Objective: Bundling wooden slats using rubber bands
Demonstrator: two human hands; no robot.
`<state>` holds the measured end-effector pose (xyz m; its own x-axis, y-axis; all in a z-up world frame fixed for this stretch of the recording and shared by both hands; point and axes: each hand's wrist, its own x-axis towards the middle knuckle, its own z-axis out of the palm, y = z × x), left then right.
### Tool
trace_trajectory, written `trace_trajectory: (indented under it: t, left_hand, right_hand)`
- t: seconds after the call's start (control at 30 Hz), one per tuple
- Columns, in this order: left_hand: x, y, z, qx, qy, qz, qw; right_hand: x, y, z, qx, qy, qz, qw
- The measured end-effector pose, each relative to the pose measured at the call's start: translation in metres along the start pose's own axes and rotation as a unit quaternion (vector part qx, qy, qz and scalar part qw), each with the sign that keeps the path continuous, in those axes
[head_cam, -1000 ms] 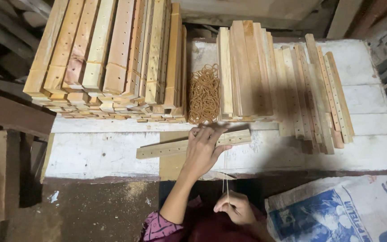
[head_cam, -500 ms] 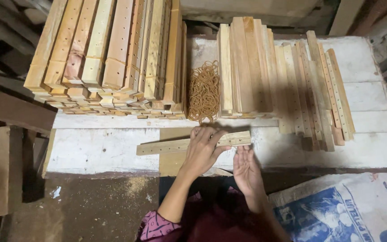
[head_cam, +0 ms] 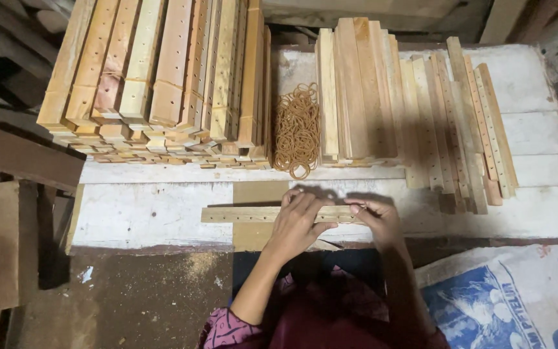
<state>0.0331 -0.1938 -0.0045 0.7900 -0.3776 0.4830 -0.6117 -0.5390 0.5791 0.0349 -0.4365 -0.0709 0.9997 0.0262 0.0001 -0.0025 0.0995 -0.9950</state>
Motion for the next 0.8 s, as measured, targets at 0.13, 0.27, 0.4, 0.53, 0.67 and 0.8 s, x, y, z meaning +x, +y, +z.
trace_trajectory:
  t: [0.13,0.27,0.4,0.53,0.67,0.8]
  left_hand:
    - [-0.007,-0.001,0.005,-0.009,-0.012,-0.011,1.0]
    - [-0.003,0.008,-0.001,-0.006,-0.013,-0.022,1.0]
    - [-0.009,-0.002,0.012,-0.009,-0.02,-0.026,0.999]
    - [-0.009,-0.008,0.02,-0.029,-0.014,-0.05,0.998]
    - [-0.011,-0.009,0.021,-0.034,-0.022,-0.059,0.997]
    - [-0.014,-0.012,0.023,-0.028,-0.033,-0.06,0.997]
  right_hand:
    - [0.008,-0.009,-0.008,-0.084,-0.086,0.018,0.993]
    - [0.001,-0.09,0.017,-0.174,-0.133,0.051,0.974]
    - [-0.005,-0.093,0.026,-0.355,-0.088,0.045,0.93]
    - [0.001,-0.078,0.029,-0.336,-0.124,-0.093,0.929]
    - [0.011,-0.068,0.023,-0.339,-0.202,-0.171,0.903]
    - [0.01,-0.07,0.027,-0.374,-0.198,-0.179,0.888]
